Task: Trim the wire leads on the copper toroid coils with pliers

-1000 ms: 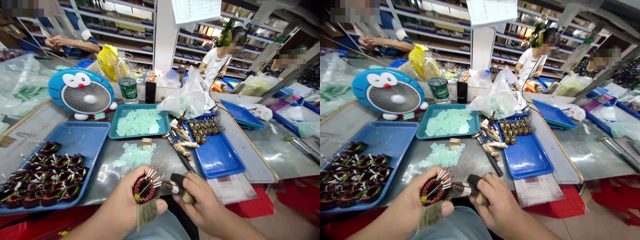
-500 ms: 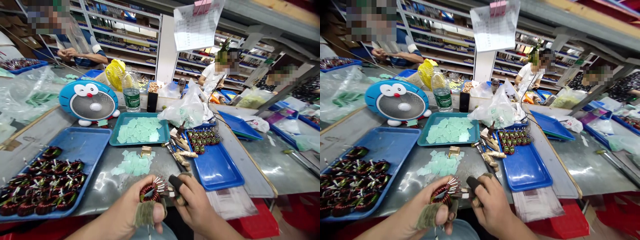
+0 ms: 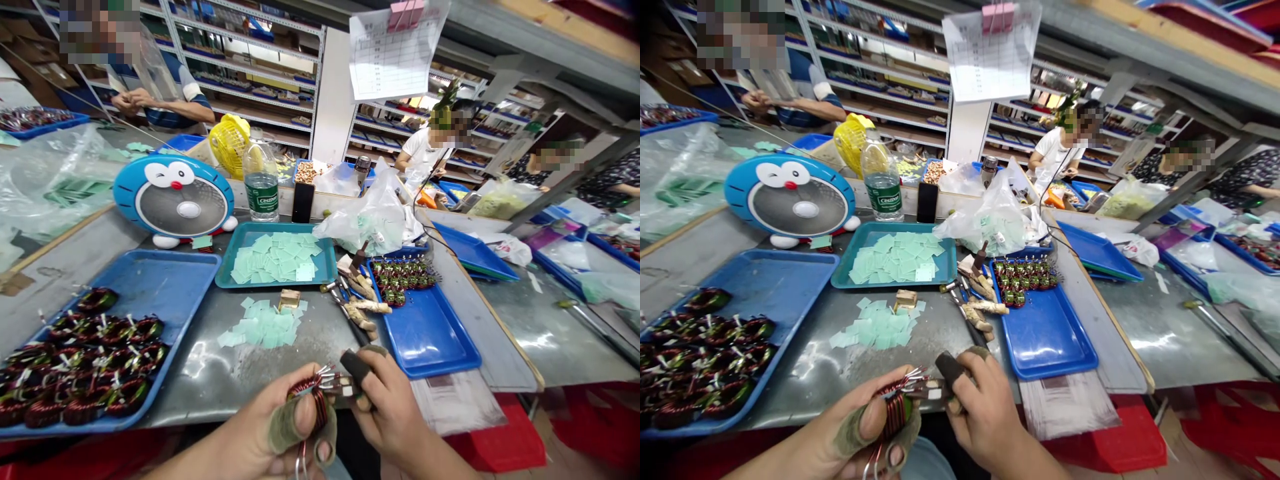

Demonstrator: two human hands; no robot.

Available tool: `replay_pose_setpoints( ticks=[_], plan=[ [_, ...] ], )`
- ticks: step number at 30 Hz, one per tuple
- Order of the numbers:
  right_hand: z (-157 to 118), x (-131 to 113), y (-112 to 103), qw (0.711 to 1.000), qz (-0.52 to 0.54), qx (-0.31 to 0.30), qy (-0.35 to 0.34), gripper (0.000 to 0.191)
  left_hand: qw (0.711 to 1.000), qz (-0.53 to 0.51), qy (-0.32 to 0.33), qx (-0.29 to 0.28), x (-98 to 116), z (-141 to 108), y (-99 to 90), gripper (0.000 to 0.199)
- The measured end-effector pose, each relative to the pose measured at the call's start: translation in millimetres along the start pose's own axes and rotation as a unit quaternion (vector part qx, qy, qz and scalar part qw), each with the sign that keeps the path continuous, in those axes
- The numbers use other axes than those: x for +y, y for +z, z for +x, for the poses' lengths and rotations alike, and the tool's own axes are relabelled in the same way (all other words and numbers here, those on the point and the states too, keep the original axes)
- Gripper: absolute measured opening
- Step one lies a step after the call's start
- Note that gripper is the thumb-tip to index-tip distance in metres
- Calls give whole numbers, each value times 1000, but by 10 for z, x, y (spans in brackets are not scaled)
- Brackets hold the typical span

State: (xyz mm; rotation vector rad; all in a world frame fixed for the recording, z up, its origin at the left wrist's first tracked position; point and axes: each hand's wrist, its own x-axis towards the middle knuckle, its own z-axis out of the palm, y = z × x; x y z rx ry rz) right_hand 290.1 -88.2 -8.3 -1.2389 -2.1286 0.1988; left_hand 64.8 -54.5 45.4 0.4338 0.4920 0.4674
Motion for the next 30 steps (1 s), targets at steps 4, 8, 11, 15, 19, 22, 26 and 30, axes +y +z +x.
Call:
replay_pose_setpoints(
  ticks=[4,8,11,15,19,22,26,30],
  plan=[
    [-32,-37,17,996,72,-28,53,40,1000,-14,-2,26,-52,10,-2,65],
    [-59,-50,18,997,53,-25,54,48,999,-23,-5,49,-88,31,-15,64],
    [-58,-68,24,992,83,-40,80,52,998,-16,2,59,-98,49,-6,63],
    [-48,-74,52,990,96,-46,98,50,998,14,27,60,-76,85,27,57],
    [-56,-38,15,988,85,-60,116,41,978,157,126,62,19,151,-24,59],
    [-43,-52,-71,966,145,-119,180,21,925,313,178,123,116,186,-141,58],
    [29,-149,-159,933,212,-182,225,20,861,456,178,139,213,161,-266,54],
    [68,-226,-146,925,241,-200,215,23,807,541,194,137,271,114,-283,43]
  ],
)
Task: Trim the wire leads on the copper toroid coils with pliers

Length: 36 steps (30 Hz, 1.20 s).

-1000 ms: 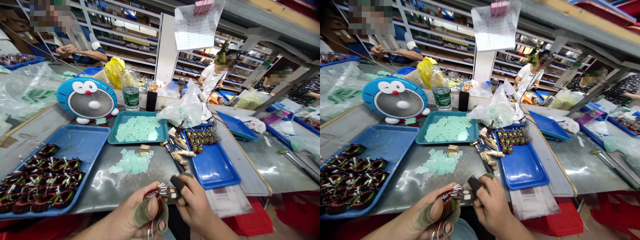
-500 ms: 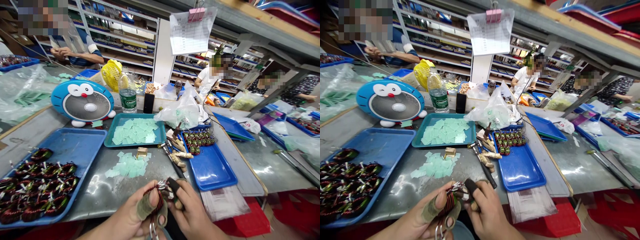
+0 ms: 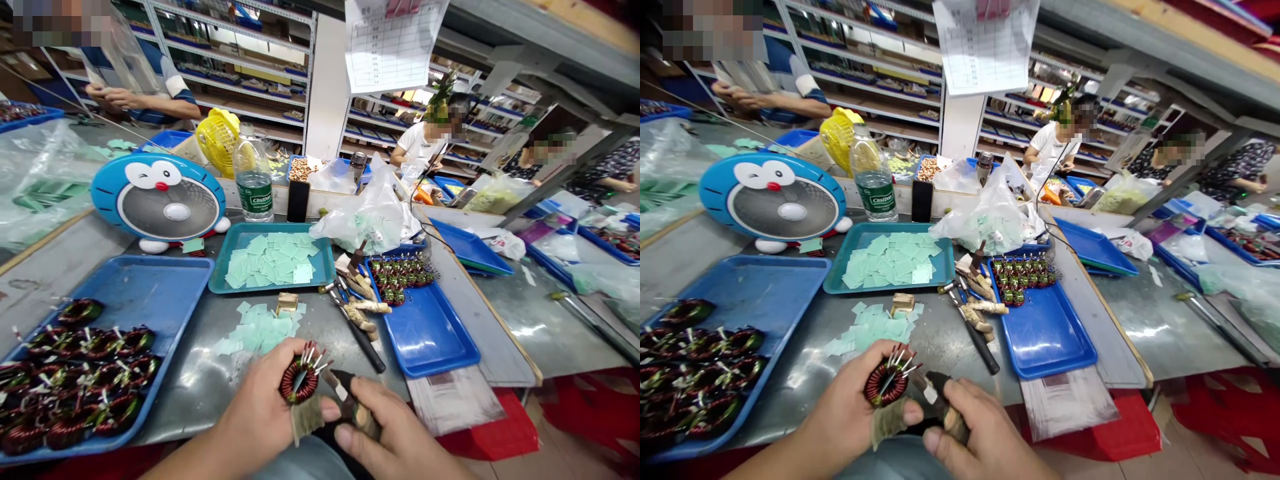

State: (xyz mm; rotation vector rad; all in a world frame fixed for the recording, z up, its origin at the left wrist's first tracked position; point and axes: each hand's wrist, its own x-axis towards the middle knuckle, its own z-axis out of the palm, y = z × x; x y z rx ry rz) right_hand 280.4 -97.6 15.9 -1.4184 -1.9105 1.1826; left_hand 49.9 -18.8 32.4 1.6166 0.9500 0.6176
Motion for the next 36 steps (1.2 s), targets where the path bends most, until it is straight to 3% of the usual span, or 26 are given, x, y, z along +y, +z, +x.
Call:
replay_pose_setpoints(
  ticks=[5,9,15,19,24,30,36],
  plan=[
    [-7,33,100,997,-42,53,-29,21,996,67,44,34,15,34,-38,36],
    [-42,87,175,986,-109,109,-64,20,997,57,32,42,1,55,-23,37],
    [-85,111,218,935,-277,199,-95,12,993,97,35,59,-64,51,-13,41],
    [-4,4,157,938,-281,178,-97,17,982,163,77,57,-108,86,-84,39],
    [87,-86,82,944,-267,157,-113,26,953,220,173,114,-105,114,-132,47],
    [103,-127,72,943,-276,148,-109,17,905,243,305,171,-94,125,-143,59],
    [17,-204,54,947,-257,147,-123,16,921,229,297,105,-41,122,-169,58]
  ],
)
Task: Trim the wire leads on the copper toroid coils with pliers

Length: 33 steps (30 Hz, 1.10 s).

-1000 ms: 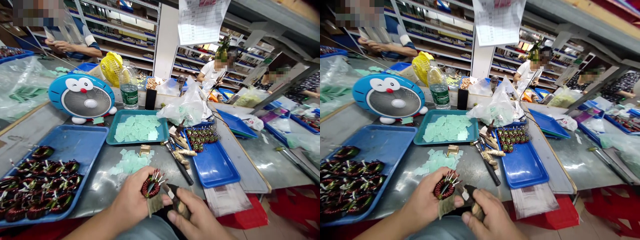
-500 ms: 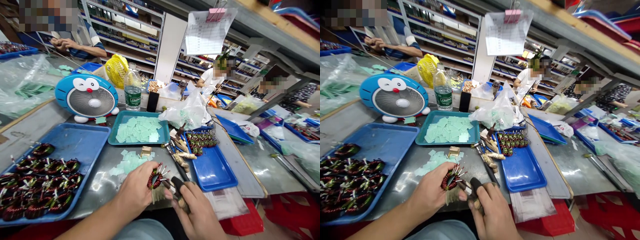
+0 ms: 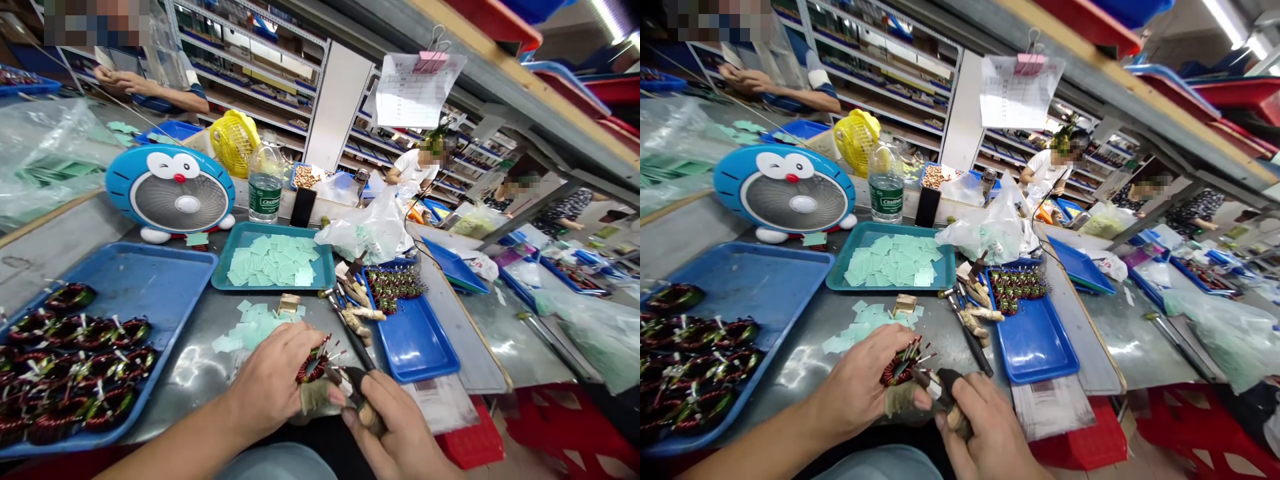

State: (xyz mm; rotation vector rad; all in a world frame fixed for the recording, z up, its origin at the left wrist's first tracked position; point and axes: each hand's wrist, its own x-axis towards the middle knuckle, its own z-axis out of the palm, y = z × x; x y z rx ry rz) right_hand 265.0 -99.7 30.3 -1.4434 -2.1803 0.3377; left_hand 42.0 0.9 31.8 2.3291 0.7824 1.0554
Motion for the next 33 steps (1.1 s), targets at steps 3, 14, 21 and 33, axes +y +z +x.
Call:
replay_pose_setpoints(
  ticks=[3,14,21,33],
  plan=[
    [-45,-44,-38,998,50,-29,23,17,999,-33,-25,-21,6,-28,1,59],
    [-23,-20,-123,997,35,-57,30,14,998,-55,-29,9,-7,-106,-17,64],
    [-181,79,-232,998,25,-33,38,15,966,-190,-174,-6,65,-109,-107,56],
    [56,-27,-261,1000,-19,-22,-5,12,868,-389,-300,-79,237,-75,-124,44]
  ],
)
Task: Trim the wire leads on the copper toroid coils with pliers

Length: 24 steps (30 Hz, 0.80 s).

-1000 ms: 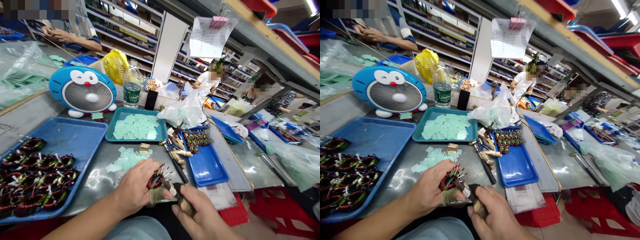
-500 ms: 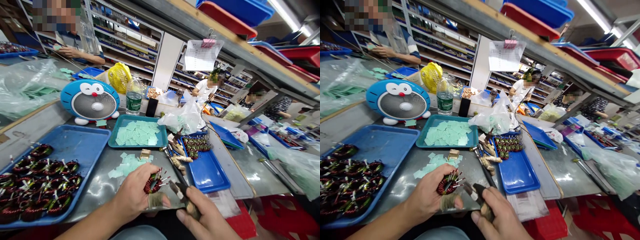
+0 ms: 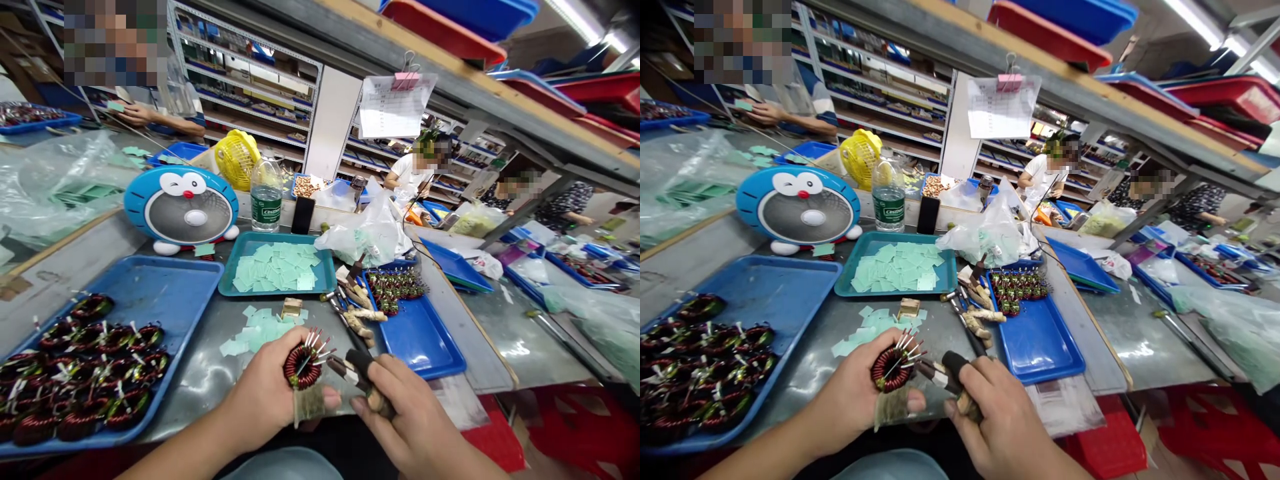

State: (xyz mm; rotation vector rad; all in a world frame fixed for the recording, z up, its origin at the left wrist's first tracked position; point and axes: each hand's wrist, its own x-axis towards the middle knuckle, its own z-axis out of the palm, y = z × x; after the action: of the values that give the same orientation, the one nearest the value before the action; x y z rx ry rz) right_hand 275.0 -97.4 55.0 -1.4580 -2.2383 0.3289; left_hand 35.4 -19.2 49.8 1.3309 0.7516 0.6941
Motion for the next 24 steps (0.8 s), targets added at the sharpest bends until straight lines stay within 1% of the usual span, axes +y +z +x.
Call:
replay_pose_setpoints(
  ticks=[3,5,8,12,14,16,18,21,24],
  plan=[
    [2,28,16,1000,-4,-7,9,13,999,36,0,14,-6,-9,3,39],
    [-6,33,29,1000,-7,-20,10,13,999,44,0,11,-22,-11,16,38],
    [-26,37,27,999,-5,-34,6,14,999,50,0,-2,-33,-18,40,36],
    [-16,61,-84,1000,-24,-13,-12,19,998,57,-13,-28,18,-59,62,35],
    [5,90,-142,999,-35,-21,-27,20,998,46,-12,-42,60,-91,74,32],
    [11,128,-137,999,-30,-22,-40,19,998,19,-19,-49,93,-122,88,30],
    [-13,167,-53,999,-9,-2,-40,18,998,-9,-34,-47,108,-148,101,33],
    [-101,198,152,999,37,23,-25,19,997,-37,-53,-37,100,-172,121,37],
    [-210,160,340,995,96,16,1,23,996,-51,-73,-28,72,-188,147,36]
  ],
)
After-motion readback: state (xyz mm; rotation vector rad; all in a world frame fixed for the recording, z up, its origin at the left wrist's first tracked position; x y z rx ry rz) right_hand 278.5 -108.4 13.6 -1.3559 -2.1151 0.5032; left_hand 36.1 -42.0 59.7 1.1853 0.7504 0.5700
